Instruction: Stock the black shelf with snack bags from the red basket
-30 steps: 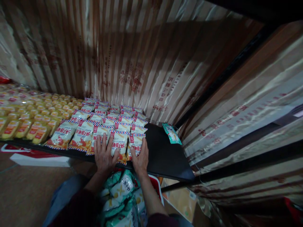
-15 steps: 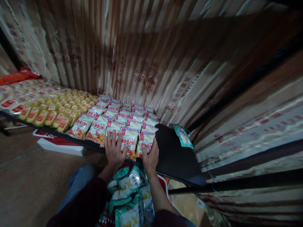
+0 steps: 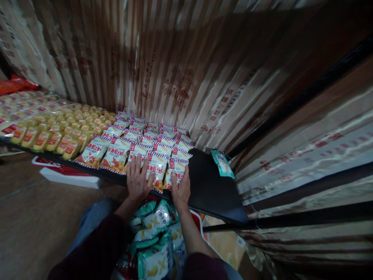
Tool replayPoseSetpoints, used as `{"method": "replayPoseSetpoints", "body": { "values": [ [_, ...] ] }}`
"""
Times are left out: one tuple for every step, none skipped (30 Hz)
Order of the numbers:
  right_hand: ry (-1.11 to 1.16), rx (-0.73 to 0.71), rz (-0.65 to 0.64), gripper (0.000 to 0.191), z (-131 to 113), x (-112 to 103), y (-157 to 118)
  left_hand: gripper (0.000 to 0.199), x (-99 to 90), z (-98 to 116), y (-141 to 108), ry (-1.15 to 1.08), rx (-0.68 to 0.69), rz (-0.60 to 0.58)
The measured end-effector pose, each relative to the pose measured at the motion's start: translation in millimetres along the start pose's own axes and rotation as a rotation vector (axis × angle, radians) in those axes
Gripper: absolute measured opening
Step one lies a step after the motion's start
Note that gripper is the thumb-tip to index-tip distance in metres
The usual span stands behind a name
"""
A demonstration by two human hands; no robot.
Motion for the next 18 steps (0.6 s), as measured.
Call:
{"method": "replayPoseSetpoints", "body": {
  "values": [
    [-0.001, 0.0, 0.0, 0.073, -0.8, -0.4, -0.1, 0.056, 0.8, -1.1, 0.4, 0.002, -0.004, -0.001],
    [-0.002, -0.003, 0.001, 0.073, -1.7, -0.7, -0.2, 0.056, 1.3, -2.4, 0.6, 0.003, -0.01, 0.004],
    [-0.002, -0.01, 0.002, 0.074, -2.7, -1.0, -0.4, 0.057, 1.7, -3.8, 0.7, 0.002, -0.015, 0.012],
    [-0.003, -0.02, 0.003, 0.074, -3.8, -1.2, -0.6, 0.057, 1.9, -4.9, 0.6, -0.001, -0.019, 0.021],
    [-0.004, -0.033, 0.004, 0.073, -4.9, -1.4, -0.9, 0.058, 1.9, -5.7, 0.3, -0.004, -0.02, 0.031],
    [-0.002, -0.045, 0.004, 0.072, -5.8, -1.6, -1.3, 0.058, 1.7, -6.1, -0.1, -0.007, -0.019, 0.04],
    [-0.002, -0.051, 0.006, 0.072, -6.2, -2.0, -1.7, 0.057, 1.6, -6.3, -0.6, -0.01, -0.017, 0.045],
    [-0.004, -0.051, 0.01, 0.071, -6.3, -2.5, -2.2, 0.057, 1.5, -6.3, -1.2, -0.015, -0.017, 0.047],
    [-0.007, -0.047, 0.019, 0.072, -6.0, -3.4, -2.7, 0.056, 1.4, -6.3, -1.8, -0.02, -0.015, 0.05],
    [-0.012, -0.041, 0.03, 0.072, -5.5, -4.4, -3.2, 0.056, 1.2, -6.2, -2.5, -0.024, -0.013, 0.052],
    [-0.016, -0.036, 0.042, 0.073, -5.1, -5.4, -3.7, 0.055, 1.1, -6.2, -3.1, -0.029, -0.009, 0.054],
    [-0.022, -0.034, 0.053, 0.073, -4.8, -6.3, -4.1, 0.055, 1.1, -6.3, -3.8, -0.034, -0.006, 0.058],
    [-0.027, -0.037, 0.06, 0.073, -4.6, -6.9, -4.5, 0.054, 1.1, -6.7, -4.3, -0.039, -0.004, 0.063],
    [-0.032, -0.042, 0.063, 0.074, -4.4, -7.1, -4.9, 0.054, 1.1, -7.5, -4.9, -0.044, -0.006, 0.069],
    [-0.039, -0.047, 0.064, 0.074, -4.1, -7.2, -5.3, 0.054, 1.2, -8.3, -5.4, -0.049, -0.009, 0.072],
    [-0.047, -0.051, 0.064, 0.074, -3.6, -7.2, -5.7, 0.054, 1.3, -9.0, -5.8, -0.052, -0.009, 0.074],
    [-0.055, -0.051, 0.063, 0.074, -2.8, -7.3, -6.0, 0.054, 1.2, -9.4, -6.3, -0.052, -0.007, 0.077],
    [-0.062, -0.048, 0.061, 0.074, -2.0, -7.3, -6.4, 0.054, 0.8, -9.3, -6.8, -0.051, -0.002, 0.081]
  ]
}}
Point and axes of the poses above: each hand's wrist, its own y-axis towards the middle knuckle, its own x-axis out of the palm, z = x × y, the point moved 6 cm from there along y, towards the middle knuckle
